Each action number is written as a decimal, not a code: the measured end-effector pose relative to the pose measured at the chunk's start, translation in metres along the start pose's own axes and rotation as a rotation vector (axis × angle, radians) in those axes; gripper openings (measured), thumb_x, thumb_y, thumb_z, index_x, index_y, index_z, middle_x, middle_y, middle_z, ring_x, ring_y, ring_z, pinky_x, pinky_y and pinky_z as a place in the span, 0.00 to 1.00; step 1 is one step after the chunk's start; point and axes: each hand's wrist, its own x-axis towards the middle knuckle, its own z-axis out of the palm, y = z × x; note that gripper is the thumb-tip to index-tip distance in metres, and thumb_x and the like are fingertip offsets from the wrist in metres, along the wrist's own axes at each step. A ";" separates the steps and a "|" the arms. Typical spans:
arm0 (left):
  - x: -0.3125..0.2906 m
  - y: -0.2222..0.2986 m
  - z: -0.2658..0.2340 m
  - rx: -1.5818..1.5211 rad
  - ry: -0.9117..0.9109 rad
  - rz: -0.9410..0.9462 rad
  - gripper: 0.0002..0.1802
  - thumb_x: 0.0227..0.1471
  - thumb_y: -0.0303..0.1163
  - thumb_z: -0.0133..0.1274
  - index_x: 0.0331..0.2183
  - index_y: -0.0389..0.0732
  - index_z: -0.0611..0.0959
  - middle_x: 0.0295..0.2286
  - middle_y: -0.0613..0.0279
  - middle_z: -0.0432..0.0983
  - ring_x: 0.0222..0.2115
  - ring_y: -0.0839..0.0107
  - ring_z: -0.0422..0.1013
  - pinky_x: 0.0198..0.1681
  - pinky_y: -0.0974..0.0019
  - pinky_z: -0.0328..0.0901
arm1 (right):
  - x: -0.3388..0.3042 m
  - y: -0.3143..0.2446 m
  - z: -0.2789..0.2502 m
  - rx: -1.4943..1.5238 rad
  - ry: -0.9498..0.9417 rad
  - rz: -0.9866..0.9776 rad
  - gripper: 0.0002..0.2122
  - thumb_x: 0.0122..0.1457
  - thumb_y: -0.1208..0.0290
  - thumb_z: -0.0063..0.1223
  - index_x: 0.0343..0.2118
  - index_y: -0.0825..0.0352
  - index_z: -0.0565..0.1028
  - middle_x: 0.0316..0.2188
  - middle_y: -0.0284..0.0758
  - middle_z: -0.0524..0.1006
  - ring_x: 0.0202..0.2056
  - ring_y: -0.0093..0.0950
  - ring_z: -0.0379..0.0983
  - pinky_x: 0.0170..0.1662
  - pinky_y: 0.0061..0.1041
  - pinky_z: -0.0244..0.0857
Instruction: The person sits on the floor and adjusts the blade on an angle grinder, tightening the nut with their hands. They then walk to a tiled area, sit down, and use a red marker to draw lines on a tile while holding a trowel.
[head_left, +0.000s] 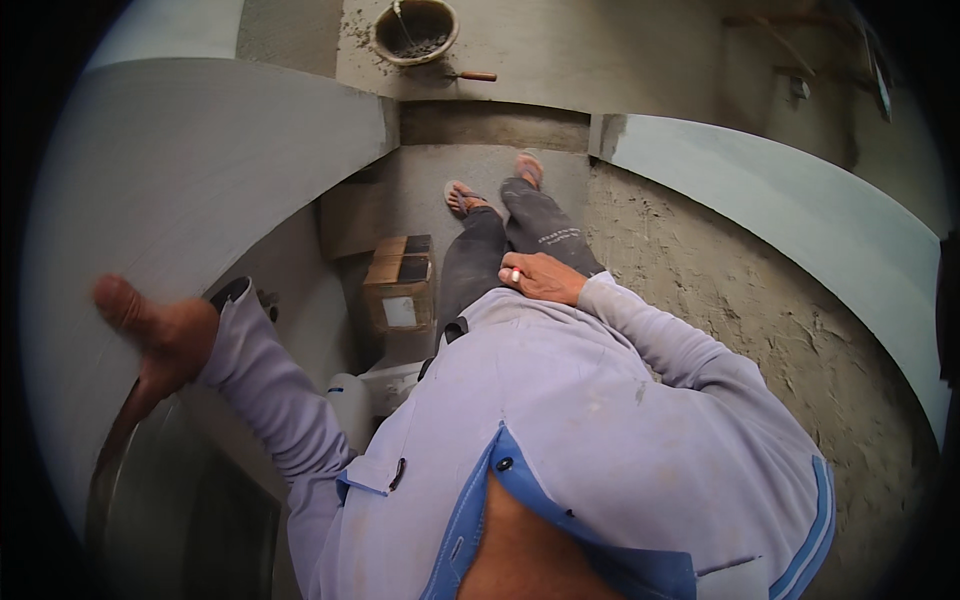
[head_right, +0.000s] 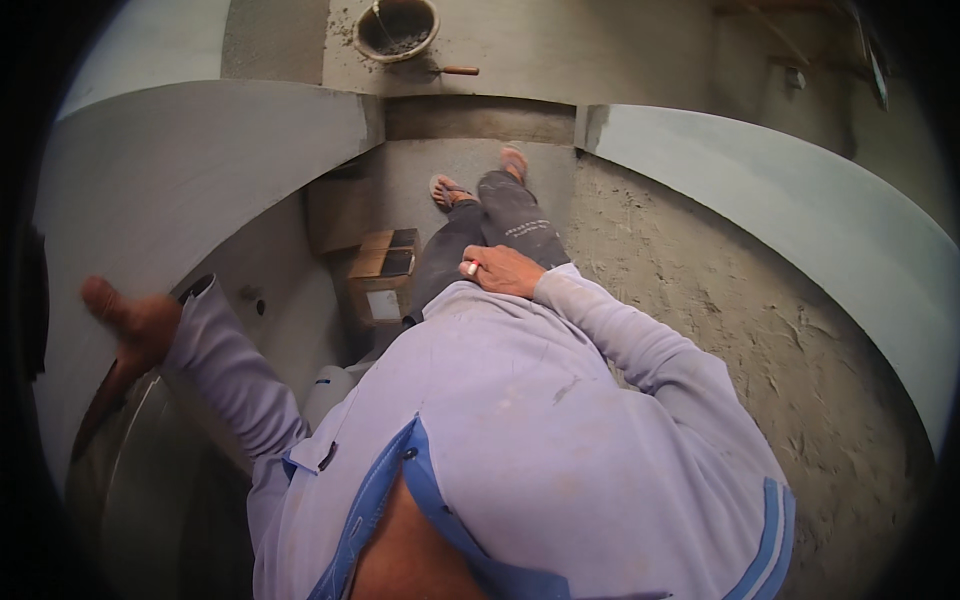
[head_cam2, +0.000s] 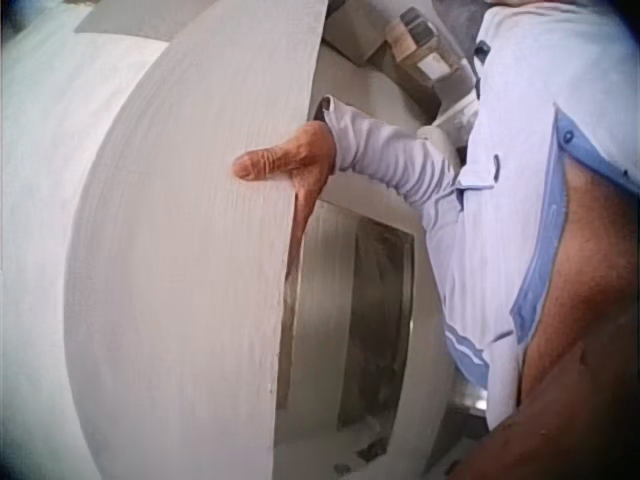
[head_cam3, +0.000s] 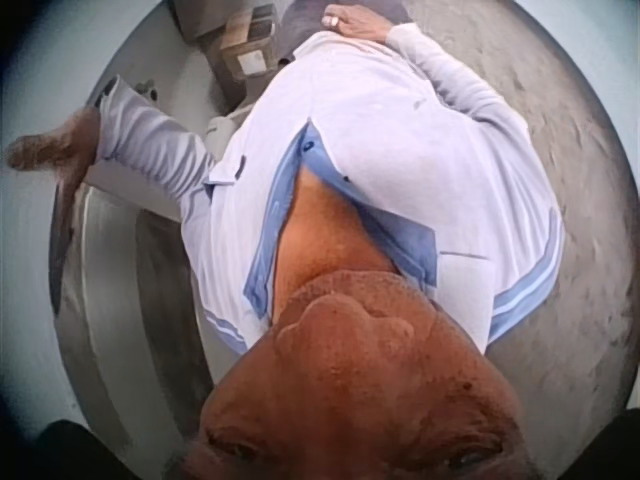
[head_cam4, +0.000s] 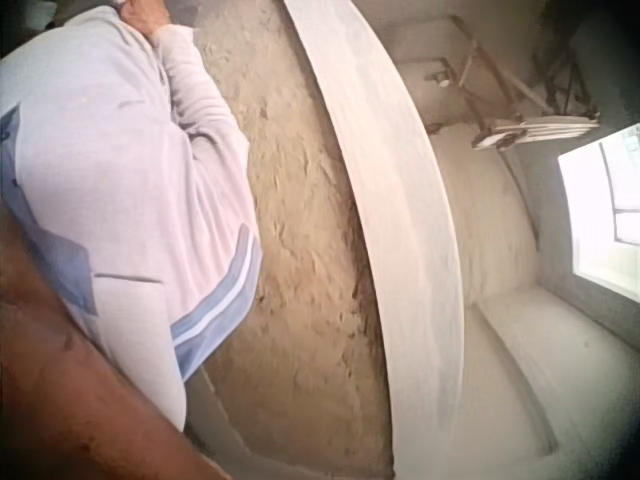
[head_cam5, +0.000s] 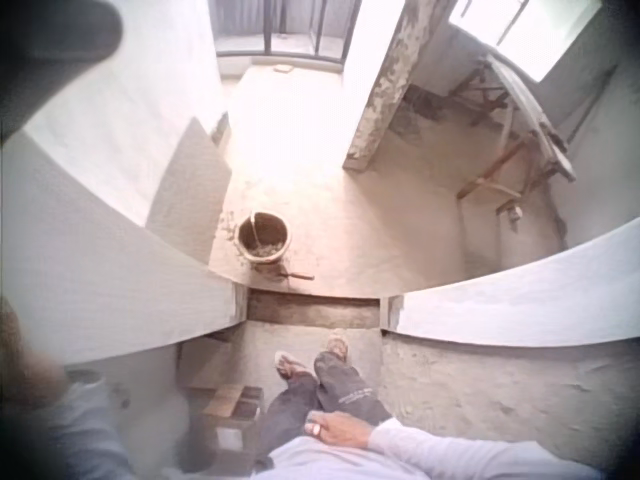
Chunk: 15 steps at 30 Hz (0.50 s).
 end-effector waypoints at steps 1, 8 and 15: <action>-0.003 0.000 0.001 -0.009 -0.004 -0.004 0.59 0.49 0.34 0.63 0.61 0.29 0.35 0.57 0.33 0.46 0.57 0.53 0.54 0.60 0.52 0.54 | 0.000 0.004 0.004 0.031 0.045 -0.016 0.12 0.63 0.60 0.41 0.39 0.64 0.69 0.31 0.49 0.75 0.37 0.50 0.71 0.39 0.43 0.63; 0.009 0.001 0.001 0.000 -0.052 0.007 0.60 0.49 0.36 0.63 0.61 0.28 0.35 0.57 0.33 0.43 0.58 0.54 0.50 0.61 0.51 0.51 | -0.013 0.040 0.021 -0.059 0.074 -0.229 0.11 0.58 0.65 0.48 0.40 0.64 0.68 0.35 0.46 0.76 0.38 0.48 0.72 0.40 0.40 0.65; -0.036 0.046 -0.019 0.066 -0.197 -0.048 0.58 0.49 0.36 0.62 0.61 0.30 0.36 0.59 0.35 0.41 0.60 0.53 0.48 0.62 0.51 0.50 | -0.044 0.087 0.027 0.148 0.070 -0.090 0.13 0.63 0.59 0.45 0.41 0.64 0.68 0.32 0.46 0.76 0.36 0.46 0.73 0.39 0.40 0.64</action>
